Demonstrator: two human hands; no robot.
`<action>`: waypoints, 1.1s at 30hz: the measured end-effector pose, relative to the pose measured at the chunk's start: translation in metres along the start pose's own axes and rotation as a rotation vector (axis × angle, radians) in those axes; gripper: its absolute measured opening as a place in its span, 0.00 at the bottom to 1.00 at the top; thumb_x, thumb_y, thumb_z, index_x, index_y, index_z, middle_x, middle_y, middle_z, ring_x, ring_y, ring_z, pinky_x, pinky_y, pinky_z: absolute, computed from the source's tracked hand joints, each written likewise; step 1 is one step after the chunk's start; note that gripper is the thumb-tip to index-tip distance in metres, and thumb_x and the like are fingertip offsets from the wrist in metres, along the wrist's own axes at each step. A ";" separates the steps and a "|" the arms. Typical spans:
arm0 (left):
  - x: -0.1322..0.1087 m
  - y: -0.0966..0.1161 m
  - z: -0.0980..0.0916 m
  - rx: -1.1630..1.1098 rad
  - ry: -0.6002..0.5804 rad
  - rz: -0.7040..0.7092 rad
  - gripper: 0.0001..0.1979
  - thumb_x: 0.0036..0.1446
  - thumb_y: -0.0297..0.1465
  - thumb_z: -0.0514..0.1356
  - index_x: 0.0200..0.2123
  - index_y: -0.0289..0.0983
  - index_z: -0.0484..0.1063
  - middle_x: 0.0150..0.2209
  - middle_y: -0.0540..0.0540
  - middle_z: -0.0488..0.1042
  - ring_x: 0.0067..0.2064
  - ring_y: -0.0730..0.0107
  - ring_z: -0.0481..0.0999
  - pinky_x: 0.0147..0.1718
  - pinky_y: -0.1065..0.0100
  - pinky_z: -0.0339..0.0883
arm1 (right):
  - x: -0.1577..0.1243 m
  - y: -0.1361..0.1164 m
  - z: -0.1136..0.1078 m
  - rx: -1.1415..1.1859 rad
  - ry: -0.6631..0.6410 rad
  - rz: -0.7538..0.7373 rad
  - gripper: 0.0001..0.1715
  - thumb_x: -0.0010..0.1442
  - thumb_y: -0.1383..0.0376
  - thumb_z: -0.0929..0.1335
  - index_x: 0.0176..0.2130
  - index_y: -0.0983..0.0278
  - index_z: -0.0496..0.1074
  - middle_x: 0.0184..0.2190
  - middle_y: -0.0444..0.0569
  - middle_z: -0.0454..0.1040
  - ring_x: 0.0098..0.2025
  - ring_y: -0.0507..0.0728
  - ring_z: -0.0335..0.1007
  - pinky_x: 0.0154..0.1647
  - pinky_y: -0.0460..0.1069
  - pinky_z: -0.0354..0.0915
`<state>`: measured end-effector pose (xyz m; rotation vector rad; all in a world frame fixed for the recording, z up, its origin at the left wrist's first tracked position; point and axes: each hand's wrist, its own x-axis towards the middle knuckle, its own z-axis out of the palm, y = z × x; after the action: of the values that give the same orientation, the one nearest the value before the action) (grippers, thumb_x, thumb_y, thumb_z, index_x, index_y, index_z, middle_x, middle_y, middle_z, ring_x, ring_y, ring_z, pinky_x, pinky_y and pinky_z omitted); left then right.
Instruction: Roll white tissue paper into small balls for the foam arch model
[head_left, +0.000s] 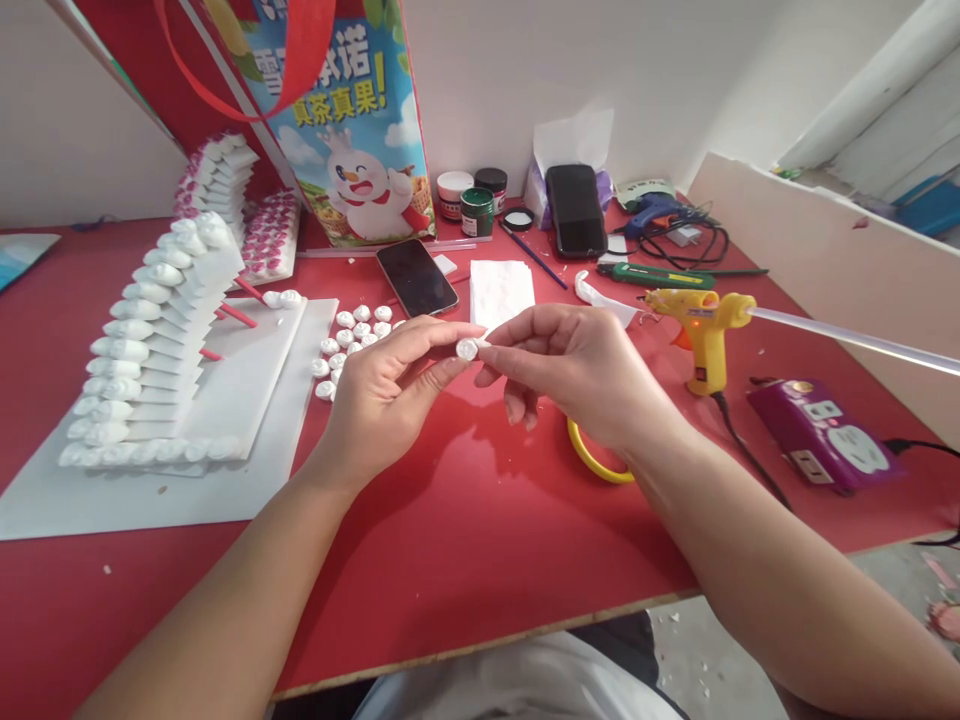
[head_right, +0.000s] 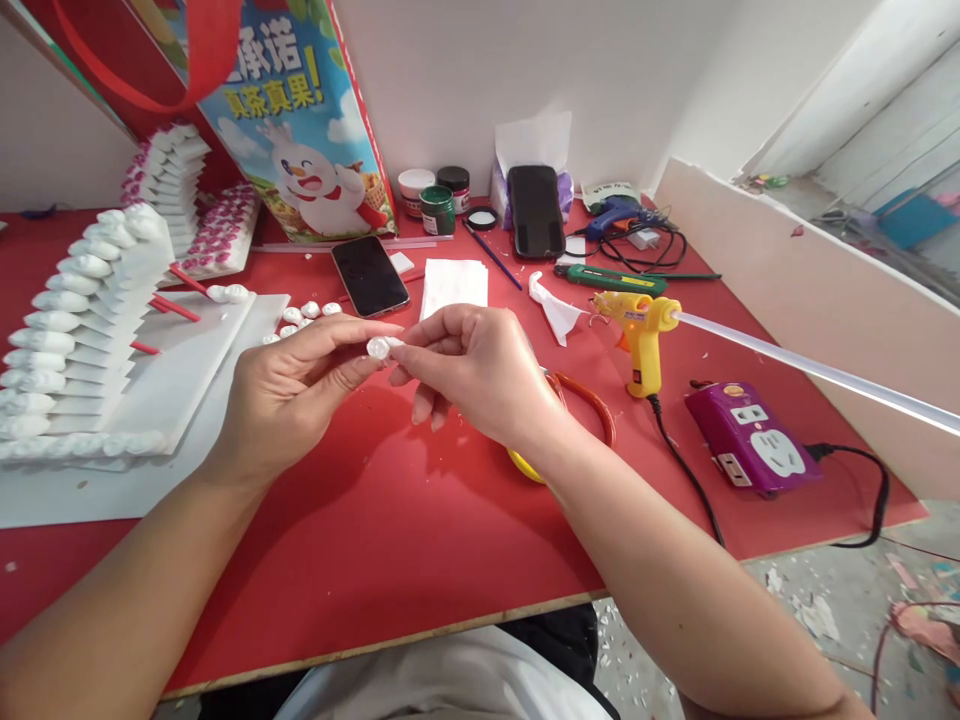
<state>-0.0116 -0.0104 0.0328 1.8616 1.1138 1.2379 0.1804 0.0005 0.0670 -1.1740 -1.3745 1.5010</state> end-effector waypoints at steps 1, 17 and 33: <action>-0.001 -0.001 0.000 -0.009 0.005 -0.008 0.11 0.67 0.33 0.64 0.50 0.44 0.82 0.47 0.45 0.82 0.50 0.62 0.80 0.51 0.63 0.73 | -0.001 0.000 0.001 -0.030 0.017 -0.014 0.19 0.54 0.56 0.80 0.32 0.66 0.74 0.25 0.47 0.81 0.17 0.49 0.71 0.17 0.45 0.66; -0.003 -0.001 0.017 -0.467 0.100 -0.292 0.08 0.59 0.34 0.72 0.42 0.42 0.85 0.38 0.47 0.84 0.42 0.65 0.81 0.45 0.65 0.76 | -0.002 0.026 0.011 -0.799 0.310 -0.683 0.06 0.62 0.69 0.67 0.31 0.62 0.67 0.24 0.43 0.73 0.24 0.49 0.64 0.27 0.46 0.58; -0.005 -0.003 0.015 -0.320 0.102 -0.222 0.09 0.60 0.32 0.70 0.44 0.42 0.84 0.39 0.49 0.83 0.40 0.70 0.80 0.42 0.69 0.75 | -0.003 0.026 0.006 -0.849 0.178 -0.714 0.03 0.62 0.71 0.67 0.34 0.65 0.70 0.23 0.41 0.71 0.22 0.48 0.61 0.26 0.45 0.56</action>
<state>0.0003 -0.0145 0.0224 1.4123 1.0708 1.3054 0.1762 -0.0076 0.0419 -1.0509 -2.0817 0.2850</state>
